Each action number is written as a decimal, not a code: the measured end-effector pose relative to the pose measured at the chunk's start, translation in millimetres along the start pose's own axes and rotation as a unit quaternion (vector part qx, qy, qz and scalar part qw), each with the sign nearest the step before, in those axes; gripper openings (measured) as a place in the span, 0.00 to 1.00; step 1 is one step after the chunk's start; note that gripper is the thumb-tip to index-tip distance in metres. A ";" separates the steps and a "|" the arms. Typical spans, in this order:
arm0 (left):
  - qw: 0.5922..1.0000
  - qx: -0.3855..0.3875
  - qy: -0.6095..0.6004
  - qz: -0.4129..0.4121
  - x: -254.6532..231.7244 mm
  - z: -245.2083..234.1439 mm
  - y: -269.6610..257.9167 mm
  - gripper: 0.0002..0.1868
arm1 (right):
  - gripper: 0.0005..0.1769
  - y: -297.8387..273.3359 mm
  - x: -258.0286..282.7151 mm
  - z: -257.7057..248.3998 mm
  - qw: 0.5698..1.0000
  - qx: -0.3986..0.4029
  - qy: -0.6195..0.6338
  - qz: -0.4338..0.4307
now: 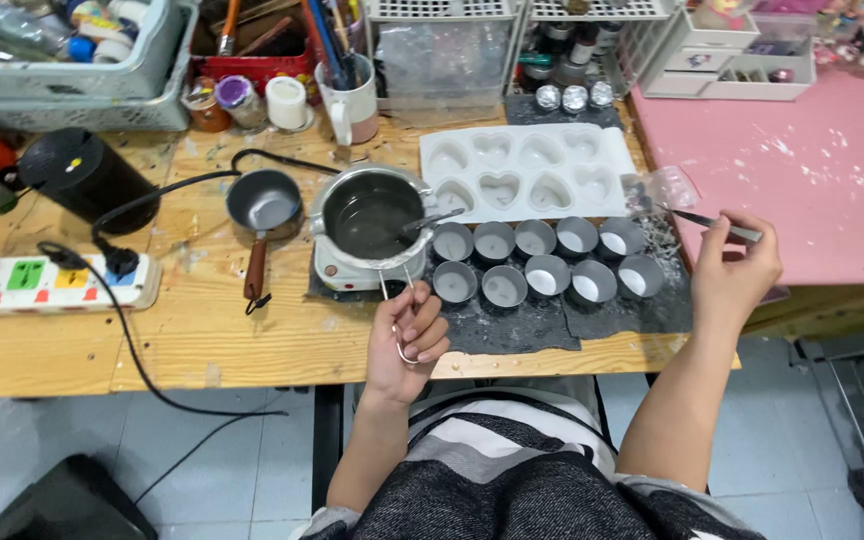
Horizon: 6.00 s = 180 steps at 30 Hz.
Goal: The person is preparing wicks for candles by cutting them and placing them in metal cups.
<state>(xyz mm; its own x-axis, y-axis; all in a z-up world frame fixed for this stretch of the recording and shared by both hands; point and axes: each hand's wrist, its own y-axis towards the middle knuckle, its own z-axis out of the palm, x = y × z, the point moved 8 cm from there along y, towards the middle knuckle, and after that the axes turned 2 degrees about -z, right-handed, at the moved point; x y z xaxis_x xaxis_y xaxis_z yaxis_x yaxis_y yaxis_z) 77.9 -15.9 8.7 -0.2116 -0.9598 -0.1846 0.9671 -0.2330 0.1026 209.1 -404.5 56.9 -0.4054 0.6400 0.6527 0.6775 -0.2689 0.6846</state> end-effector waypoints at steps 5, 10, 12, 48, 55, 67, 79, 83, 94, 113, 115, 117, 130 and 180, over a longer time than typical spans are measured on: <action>1.000 0.000 -0.005 0.003 -7.7 -3.1 -2.4 0.10 | 0.06 -13.2 -11.7 16.0 0.992 0.018 0.119 0.049; 1.000 -0.005 -0.008 -0.002 -15.9 -3.4 -5.2 0.10 | 0.08 -24.1 -16.3 17.0 0.977 0.013 0.192 0.090; 1.000 0.006 -0.014 0.001 -19.8 -4.0 -4.5 0.11 | 0.09 -24.7 -25.3 9.0 0.983 -0.007 0.167 0.073; 0.968 -0.082 0.218 0.093 -32.9 -17.7 -31.3 0.26 | 0.08 -22.8 -53.2 -4.5 0.987 -0.003 -0.135 -0.091; 0.935 -0.132 0.311 0.110 -34.6 -19.9 -32.2 0.24 | 0.18 -74.7 158.5 64.2 0.908 0.318 0.044 -0.270; 0.937 -0.120 0.311 0.101 -31.2 -15.1 -30.8 0.23 | 0.09 -100.3 181.6 106.6 0.841 0.404 -0.036 -0.359; 0.951 -0.088 0.275 0.106 -30.3 -16.8 -30.8 0.24 | 0.11 -33.2 290.6 82.4 0.862 0.329 0.110 -0.369; 0.949 -0.097 0.281 0.110 -28.8 -19.3 -31.8 0.24 | 0.08 -46.6 347.4 130.6 0.840 0.285 0.054 -0.459; 0.952 -0.098 0.273 0.102 -27.6 -21.6 -34.0 0.24 | 0.05 -88.0 351.1 251.8 0.759 0.347 -0.119 -0.538; 0.926 -0.053 0.347 0.143 -18.6 -8.7 -28.5 0.33 | 0.05 21.9 185.3 207.0 0.874 0.371 -0.084 -0.302; 0.920 -0.043 0.362 0.145 -16.3 -7.1 -27.2 0.33 | 0.05 12.6 161.8 229.0 0.863 0.402 -0.093 -0.290; 0.912 -0.028 0.387 0.132 -10.9 -8.2 -25.0 0.33 | 0.06 -0.3 146.1 250.6 0.842 0.453 -0.079 -0.280; 0.840 -0.037 0.539 -0.034 56.2 -11.1 38.3 0.15 | 0.35 -29.7 154.8 362.7 0.770 0.495 -0.065 -0.398; 0.418 -0.224 0.774 0.420 -12.2 27.2 184.9 0.11 | 0.06 74.0 132.8 240.9 0.856 0.386 0.242 -0.243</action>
<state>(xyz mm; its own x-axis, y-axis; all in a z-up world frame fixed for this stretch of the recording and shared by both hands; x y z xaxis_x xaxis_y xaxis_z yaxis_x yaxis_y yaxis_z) 255.5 -51.6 56.5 0.2394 0.6574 -0.7146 0.6115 0.4696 0.6369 353.2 -166.0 116.0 -0.8351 0.1178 0.5373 0.4844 0.6203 0.6169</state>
